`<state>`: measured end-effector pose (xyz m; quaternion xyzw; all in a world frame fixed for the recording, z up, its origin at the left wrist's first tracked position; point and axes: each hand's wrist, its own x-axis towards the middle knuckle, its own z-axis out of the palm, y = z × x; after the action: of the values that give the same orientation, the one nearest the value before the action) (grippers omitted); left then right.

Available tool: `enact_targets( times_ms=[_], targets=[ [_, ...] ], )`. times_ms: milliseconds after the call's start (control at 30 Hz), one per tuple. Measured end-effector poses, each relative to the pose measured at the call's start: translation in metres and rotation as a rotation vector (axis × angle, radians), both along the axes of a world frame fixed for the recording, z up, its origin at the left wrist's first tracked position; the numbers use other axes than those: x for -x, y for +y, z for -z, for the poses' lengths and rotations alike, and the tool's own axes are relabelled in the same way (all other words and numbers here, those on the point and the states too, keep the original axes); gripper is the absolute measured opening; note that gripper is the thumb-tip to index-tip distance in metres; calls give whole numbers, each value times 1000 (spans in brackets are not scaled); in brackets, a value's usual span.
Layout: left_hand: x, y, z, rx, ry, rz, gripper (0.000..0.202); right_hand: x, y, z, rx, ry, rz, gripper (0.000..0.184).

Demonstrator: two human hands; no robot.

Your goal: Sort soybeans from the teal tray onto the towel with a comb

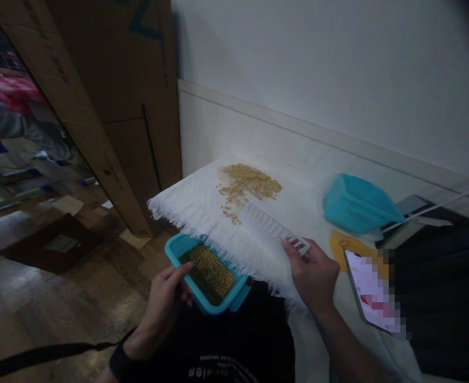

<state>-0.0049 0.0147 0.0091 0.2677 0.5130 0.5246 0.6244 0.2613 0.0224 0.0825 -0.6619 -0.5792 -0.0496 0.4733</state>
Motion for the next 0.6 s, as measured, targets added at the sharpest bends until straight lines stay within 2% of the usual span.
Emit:
enact_targets(
  times_ms=[233,600],
  targets=[
    [0,-1,0,14,-13,-6,41,2,-2,-2,36,70,-43,29],
    [0,0,-2,4,-6,-7,40,11,0,-4,54,66,-94,26]
  ],
)
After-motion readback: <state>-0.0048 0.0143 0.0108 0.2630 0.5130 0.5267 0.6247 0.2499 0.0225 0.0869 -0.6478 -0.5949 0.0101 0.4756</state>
